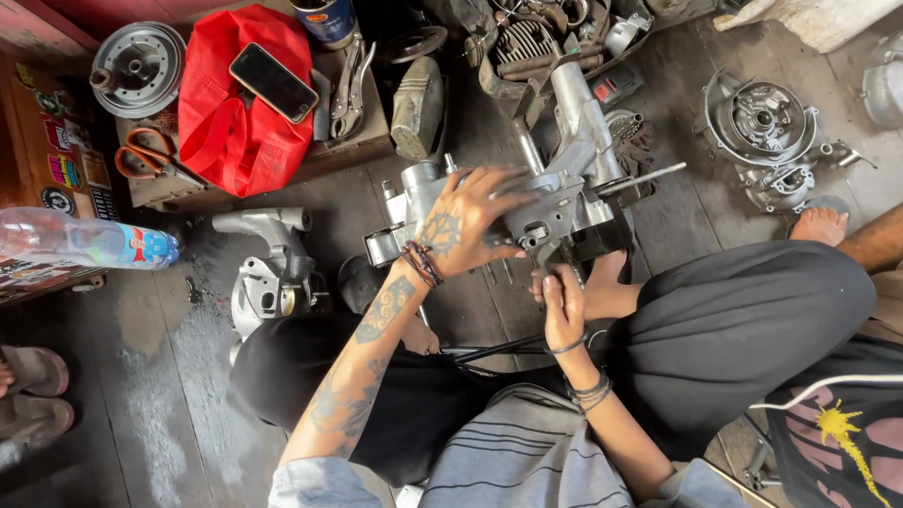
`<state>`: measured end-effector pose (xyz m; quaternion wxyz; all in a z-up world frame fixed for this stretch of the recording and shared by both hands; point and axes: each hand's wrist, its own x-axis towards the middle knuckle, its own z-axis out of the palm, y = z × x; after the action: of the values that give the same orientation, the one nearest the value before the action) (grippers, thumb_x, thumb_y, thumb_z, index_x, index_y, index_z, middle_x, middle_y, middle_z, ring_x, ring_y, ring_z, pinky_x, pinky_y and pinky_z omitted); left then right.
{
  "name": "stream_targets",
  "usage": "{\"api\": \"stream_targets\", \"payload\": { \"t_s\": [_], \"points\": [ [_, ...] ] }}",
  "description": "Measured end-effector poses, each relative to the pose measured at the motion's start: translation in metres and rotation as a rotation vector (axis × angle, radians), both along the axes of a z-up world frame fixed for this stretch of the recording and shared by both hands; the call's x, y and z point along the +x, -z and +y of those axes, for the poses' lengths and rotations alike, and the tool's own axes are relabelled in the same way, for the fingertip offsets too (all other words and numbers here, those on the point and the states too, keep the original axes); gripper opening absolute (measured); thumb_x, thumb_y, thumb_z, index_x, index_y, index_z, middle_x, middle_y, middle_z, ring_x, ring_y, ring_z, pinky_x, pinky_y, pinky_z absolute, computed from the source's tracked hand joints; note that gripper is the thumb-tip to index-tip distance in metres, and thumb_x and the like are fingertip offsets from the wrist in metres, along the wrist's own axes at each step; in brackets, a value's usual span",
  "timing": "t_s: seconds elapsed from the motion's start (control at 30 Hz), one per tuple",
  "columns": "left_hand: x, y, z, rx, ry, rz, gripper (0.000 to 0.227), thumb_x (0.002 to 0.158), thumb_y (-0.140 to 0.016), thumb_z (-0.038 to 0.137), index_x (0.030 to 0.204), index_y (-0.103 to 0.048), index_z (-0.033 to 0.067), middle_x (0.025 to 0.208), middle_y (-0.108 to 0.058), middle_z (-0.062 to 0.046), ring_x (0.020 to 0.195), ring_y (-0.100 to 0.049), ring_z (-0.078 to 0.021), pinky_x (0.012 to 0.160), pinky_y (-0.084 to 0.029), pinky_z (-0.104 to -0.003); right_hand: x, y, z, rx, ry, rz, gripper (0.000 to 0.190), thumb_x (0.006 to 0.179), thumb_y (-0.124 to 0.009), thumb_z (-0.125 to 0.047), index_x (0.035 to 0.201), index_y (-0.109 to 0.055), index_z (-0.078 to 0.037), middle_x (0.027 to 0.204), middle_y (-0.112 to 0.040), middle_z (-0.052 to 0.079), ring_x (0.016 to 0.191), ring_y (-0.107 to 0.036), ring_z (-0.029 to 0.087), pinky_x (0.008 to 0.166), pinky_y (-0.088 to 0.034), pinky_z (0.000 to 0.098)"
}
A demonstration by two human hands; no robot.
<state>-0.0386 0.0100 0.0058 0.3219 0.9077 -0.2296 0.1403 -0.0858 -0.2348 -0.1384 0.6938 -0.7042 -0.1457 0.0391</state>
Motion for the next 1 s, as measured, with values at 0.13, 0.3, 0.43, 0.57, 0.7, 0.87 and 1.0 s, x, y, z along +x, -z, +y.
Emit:
{"api": "stream_targets", "payload": {
  "t_s": [0.13,0.3,0.43,0.57,0.7,0.87,1.0],
  "points": [
    [-0.002,-0.006,0.000,0.027,0.063,-0.049,0.046,0.069,-0.090,0.038,0.109,-0.075,0.0223,0.144,-0.053,-0.009,0.144,-0.042,-0.0329,0.114,-0.030,-0.057,0.006,0.004,0.004,-0.023,0.001,-0.038,0.028,0.110,-0.044,-0.020,0.102,-0.058,0.003,0.079,-0.056,0.009,0.070,-0.058,0.014,0.080,-0.058,0.0382],
    [-0.004,-0.009,-0.003,0.015,0.082,-0.047,0.027,0.069,-0.092,0.026,0.090,-0.077,0.0180,0.145,-0.053,-0.008,0.150,-0.031,-0.0336,0.113,-0.033,-0.056,0.005,0.001,0.009,-0.012,-0.024,-0.044,0.027,0.111,-0.042,-0.015,0.099,-0.057,0.004,0.082,-0.058,0.012,0.070,-0.056,0.015,0.081,-0.057,0.0430],
    [-0.003,-0.009,-0.002,-0.019,0.099,-0.039,0.024,0.070,-0.091,0.025,0.088,-0.077,0.0174,0.144,-0.053,-0.007,0.151,-0.029,-0.0329,0.112,-0.033,-0.055,0.007,0.004,0.010,0.018,-0.042,-0.076,0.025,0.111,-0.042,-0.013,0.097,-0.056,0.002,0.080,-0.055,0.012,0.068,-0.055,0.016,0.081,-0.057,0.0437],
    [-0.005,-0.012,-0.003,-0.014,0.105,-0.028,0.026,0.069,-0.091,0.026,0.088,-0.076,0.0162,0.144,-0.054,-0.007,0.151,-0.029,-0.0338,0.112,-0.034,-0.056,0.006,-0.002,0.022,0.014,-0.060,-0.045,0.030,0.111,-0.039,-0.017,0.107,-0.055,0.008,0.087,-0.054,0.012,0.072,-0.055,0.018,0.079,-0.054,0.0429],
    [-0.006,-0.013,-0.004,0.036,0.091,-0.025,0.039,0.061,-0.095,0.023,0.091,-0.073,0.0159,0.145,-0.052,-0.008,0.151,-0.029,-0.0348,0.111,-0.036,-0.057,0.005,0.031,0.018,0.045,-0.065,0.004,0.033,0.111,-0.038,-0.016,0.119,-0.057,0.010,0.092,-0.055,0.012,0.079,-0.054,0.017,0.078,-0.051,0.0403],
    [-0.007,-0.017,-0.005,0.009,0.095,-0.025,0.030,0.068,-0.091,0.021,0.090,-0.071,0.0130,0.144,-0.053,-0.009,0.151,-0.029,-0.0349,0.111,-0.036,-0.057,0.010,-0.005,0.025,-0.020,-0.051,-0.030,0.035,0.112,-0.035,-0.021,0.105,-0.058,0.005,0.086,-0.056,0.012,0.082,-0.058,0.020,0.087,-0.053,0.0436],
    [-0.007,-0.018,-0.006,0.065,0.085,-0.083,0.027,0.070,-0.088,0.026,0.087,-0.072,0.0128,0.144,-0.054,-0.009,0.152,-0.029,-0.0344,0.113,-0.034,-0.057,-0.002,0.022,0.035,0.200,-0.065,0.117,0.026,0.110,-0.040,-0.018,0.109,-0.057,0.002,0.093,-0.054,0.010,0.077,-0.053,0.017,0.084,-0.055,0.0451]
  ]
}}
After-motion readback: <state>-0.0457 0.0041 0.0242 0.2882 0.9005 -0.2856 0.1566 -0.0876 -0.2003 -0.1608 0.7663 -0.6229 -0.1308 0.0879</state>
